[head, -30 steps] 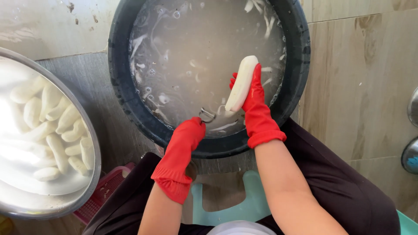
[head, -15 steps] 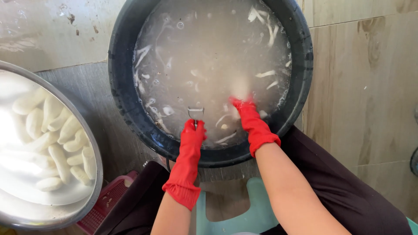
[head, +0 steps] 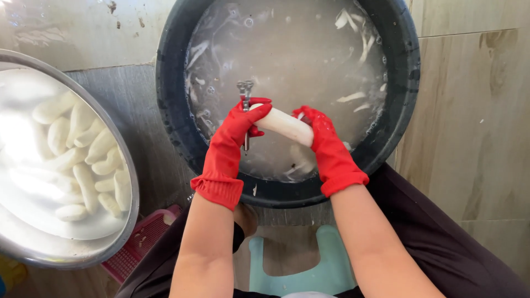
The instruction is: Peeling long white radishes with a hand peeler and placing them into a basin of water.
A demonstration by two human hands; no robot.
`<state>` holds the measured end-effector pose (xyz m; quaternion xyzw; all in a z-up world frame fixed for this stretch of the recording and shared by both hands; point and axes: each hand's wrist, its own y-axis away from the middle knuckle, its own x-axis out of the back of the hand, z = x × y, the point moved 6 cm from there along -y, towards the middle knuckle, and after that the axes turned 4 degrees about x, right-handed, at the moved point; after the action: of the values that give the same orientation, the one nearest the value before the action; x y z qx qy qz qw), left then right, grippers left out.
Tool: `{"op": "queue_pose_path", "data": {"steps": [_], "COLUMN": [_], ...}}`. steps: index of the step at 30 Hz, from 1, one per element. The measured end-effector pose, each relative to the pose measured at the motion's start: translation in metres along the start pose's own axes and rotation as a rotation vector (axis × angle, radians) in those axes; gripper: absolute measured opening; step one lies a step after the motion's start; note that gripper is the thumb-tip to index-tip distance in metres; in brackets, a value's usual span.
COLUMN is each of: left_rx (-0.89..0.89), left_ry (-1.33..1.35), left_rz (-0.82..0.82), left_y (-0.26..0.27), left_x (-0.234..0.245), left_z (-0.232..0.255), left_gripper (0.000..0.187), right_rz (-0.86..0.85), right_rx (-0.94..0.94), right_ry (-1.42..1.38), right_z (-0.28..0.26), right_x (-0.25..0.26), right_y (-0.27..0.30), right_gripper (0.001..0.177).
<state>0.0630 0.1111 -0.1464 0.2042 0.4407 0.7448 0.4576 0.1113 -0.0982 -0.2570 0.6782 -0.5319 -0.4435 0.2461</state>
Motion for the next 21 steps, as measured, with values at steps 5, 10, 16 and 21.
{"op": "queue_pose_path", "data": {"steps": [5,10,16,21], "left_rx": [0.028,0.085,0.124,0.01], "left_ry": [0.221,0.213,0.094,-0.019], "left_rz": [0.17,0.257,0.159,0.106], "left_y": [-0.03,-0.054,-0.015,-0.013], "left_x": [0.03,0.025,0.005,0.004], "left_z": [-0.064,-0.141,-0.104,-0.046], "left_gripper": [0.052,0.063,0.067,0.055], "right_rz": [0.224,0.265,0.557,0.318], "right_rx": [0.141,0.187,0.121,0.529], "right_ry": [-0.336,0.231,0.545,0.032], "right_z": [0.027,0.054,0.049,-0.002], "right_x": [0.044,0.066,0.111,0.019], "right_y": [-0.053,-0.043,-0.038,0.016], "right_gripper": [0.037,0.066,0.053,0.025]}}
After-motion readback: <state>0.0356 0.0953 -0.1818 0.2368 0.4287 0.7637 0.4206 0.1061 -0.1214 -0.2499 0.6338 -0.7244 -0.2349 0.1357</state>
